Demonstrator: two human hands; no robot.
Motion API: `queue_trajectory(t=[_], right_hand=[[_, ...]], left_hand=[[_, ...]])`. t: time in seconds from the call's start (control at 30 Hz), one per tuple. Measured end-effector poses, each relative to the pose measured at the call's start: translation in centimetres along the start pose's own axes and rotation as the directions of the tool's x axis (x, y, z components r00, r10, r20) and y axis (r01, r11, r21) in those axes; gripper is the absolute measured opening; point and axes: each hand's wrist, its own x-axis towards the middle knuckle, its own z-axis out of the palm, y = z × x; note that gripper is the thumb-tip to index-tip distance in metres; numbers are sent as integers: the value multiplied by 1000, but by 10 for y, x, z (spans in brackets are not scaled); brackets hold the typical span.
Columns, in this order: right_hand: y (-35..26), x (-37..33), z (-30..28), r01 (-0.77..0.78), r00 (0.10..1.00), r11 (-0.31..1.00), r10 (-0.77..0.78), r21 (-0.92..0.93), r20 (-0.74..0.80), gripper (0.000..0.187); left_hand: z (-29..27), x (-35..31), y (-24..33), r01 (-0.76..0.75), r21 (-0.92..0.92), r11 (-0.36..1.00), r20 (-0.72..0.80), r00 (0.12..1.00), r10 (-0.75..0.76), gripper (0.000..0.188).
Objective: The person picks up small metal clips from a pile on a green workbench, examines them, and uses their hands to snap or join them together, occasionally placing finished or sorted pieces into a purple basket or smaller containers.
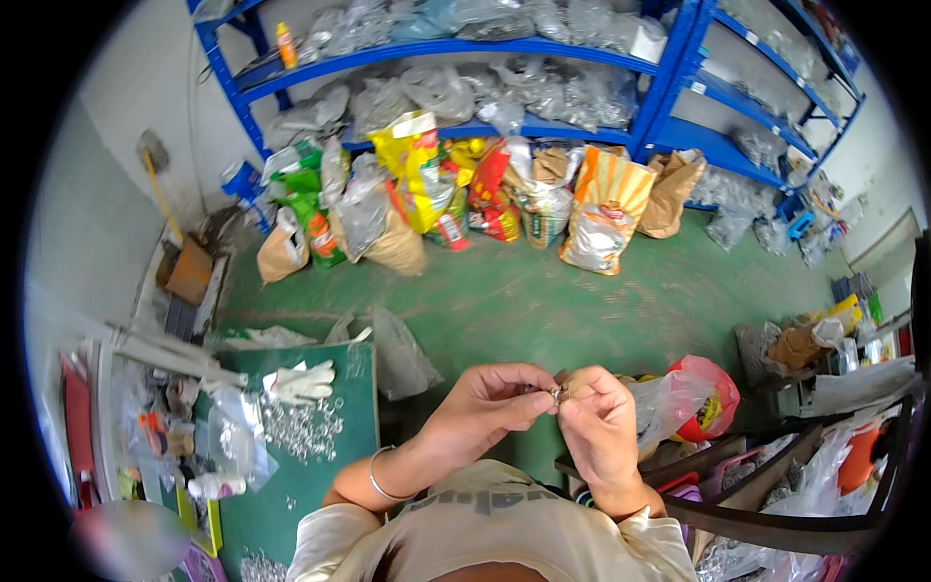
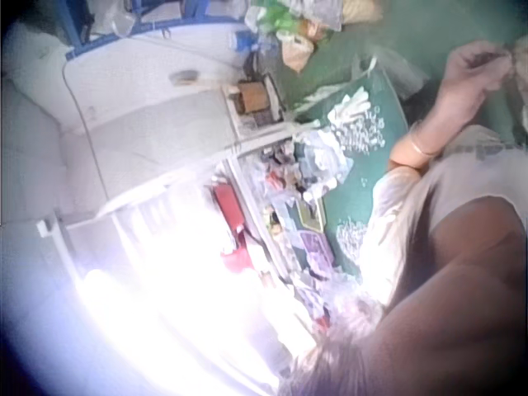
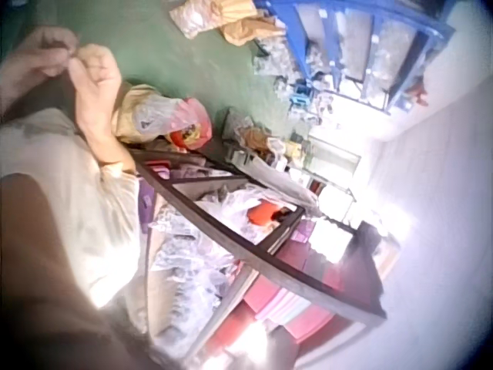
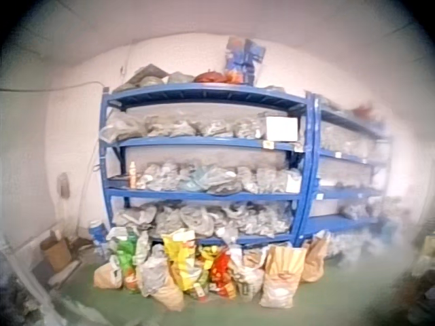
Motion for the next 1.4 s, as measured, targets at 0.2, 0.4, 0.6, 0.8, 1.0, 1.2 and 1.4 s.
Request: queue_trajectory(t=[0.2, 0.4, 0.6, 0.8, 1.0, 1.2, 1.4], right_hand=[[-26, 49, -25, 255, 960, 956, -268, -147, -79, 18], [-59, 127, -58, 426, 875, 868, -467, -254, -125, 17], [-113, 194, -106, 493, 774, 798, -584, -346, -244, 17], [-168, 212, -174, 525, 573, 733, -680, -433, -456, 15], [-242, 203, -277, 547, 392, 662, -743, -512, -542, 14], [-343, 190, -379, 598, 271, 582, -793, -550, -545, 12], [-429, 191, -472, 588, 171, 542, -808, -600, -564, 11]], left_hand=[[0, 85, 23, 90, 39, 995, 180, 979, -95, 18], [-1, 197, 58, 173, 140, 975, 321, 924, -210, 15], [11, 327, 66, 441, 62, 895, 458, 784, -419, 12], [52, 444, 18, 674, 147, 724, 491, 585, -645, 12], [124, 557, -65, 735, 290, 613, 513, 421, -748, 12], [224, 663, -138, 680, 475, 558, 511, 304, -804, 14], [293, 767, -211, 790, 414, 453, 558, 174, -812, 15]])
